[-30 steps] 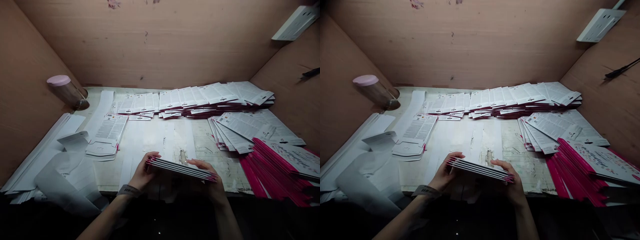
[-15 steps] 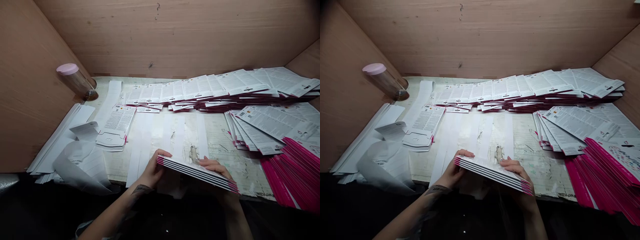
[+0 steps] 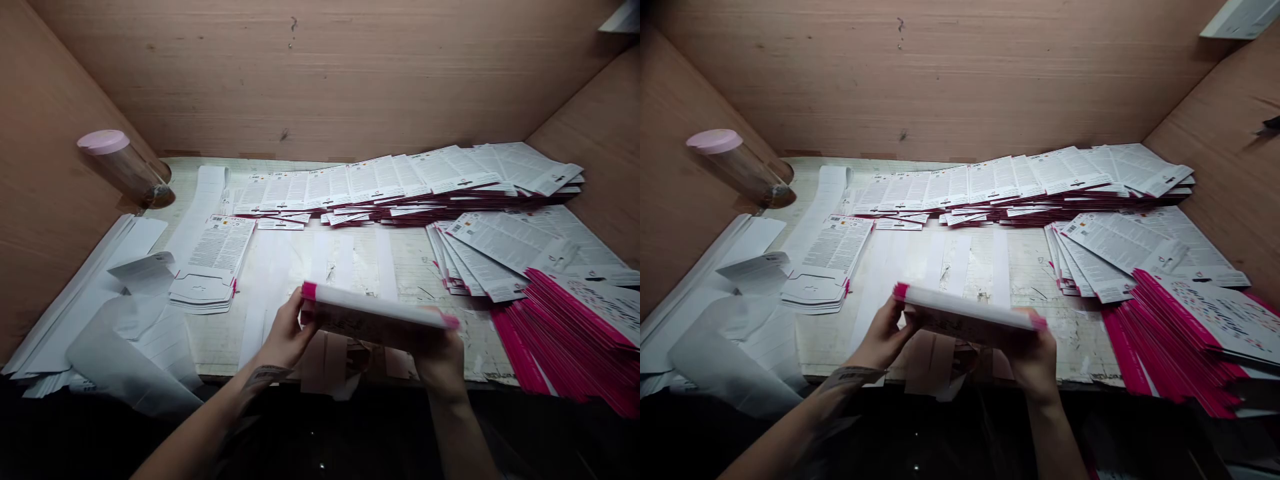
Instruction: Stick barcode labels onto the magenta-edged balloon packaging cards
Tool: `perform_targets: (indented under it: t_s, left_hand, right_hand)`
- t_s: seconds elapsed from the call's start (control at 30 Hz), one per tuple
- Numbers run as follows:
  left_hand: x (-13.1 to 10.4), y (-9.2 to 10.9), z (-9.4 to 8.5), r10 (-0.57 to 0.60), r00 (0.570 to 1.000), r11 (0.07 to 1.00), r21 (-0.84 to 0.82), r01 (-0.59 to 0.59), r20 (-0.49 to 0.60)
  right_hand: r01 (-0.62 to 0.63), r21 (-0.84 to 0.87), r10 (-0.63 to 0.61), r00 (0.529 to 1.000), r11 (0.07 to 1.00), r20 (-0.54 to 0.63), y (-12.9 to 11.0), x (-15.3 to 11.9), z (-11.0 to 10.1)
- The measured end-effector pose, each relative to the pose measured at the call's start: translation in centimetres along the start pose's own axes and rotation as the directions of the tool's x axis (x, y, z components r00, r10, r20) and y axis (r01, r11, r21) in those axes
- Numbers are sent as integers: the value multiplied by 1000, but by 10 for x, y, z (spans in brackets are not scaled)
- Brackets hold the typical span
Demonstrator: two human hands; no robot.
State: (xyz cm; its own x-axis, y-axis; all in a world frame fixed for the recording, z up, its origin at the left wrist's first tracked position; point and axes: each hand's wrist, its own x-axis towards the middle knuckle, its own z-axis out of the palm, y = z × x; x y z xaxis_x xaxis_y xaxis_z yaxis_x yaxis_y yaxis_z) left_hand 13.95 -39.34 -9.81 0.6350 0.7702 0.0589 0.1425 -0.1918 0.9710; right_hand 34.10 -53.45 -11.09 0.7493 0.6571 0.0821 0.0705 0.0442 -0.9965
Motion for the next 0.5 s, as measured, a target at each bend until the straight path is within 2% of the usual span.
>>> perform_targets:
  t_s: [0.03, 0.1, 0.17, 0.23, 0.33, 0.4, 0.5]
  left_hand:
    - [7, 6, -3, -19, 1000, 1000, -8, 19, 18]
    - [20, 15, -9, -46, 996, 998, -36, 49, 77]
    - [30, 18, -15, -9, 996, 999, 39, 5, 94]
    - [36, 16, -19, 83, 990, 970, 218, -106, 110]
    - [46, 11, -10, 180, 944, 894, 354, -274, 275]
    - [56, 6, 9, 223, 890, 866, 338, -369, 399]
    - [79, -3, 45, 253, 809, 808, 345, -479, 530]
  right_hand:
    - [-90, 18, 91, 996, 996, -5, -5, 9, 3]
    - [-296, 76, 286, 951, 952, 112, -10, 31, 5]
    - [-474, 95, 436, 858, 875, 272, -9, 54, 1]
    - [-570, 86, 518, 791, 817, 324, -4, 75, -10]
    - [-589, -34, 568, 760, 807, 315, 7, 103, -34]
    - [-542, -173, 568, 766, 823, 300, 14, 117, -46]
    - [-454, -325, 538, 805, 830, 250, 24, 128, -53]
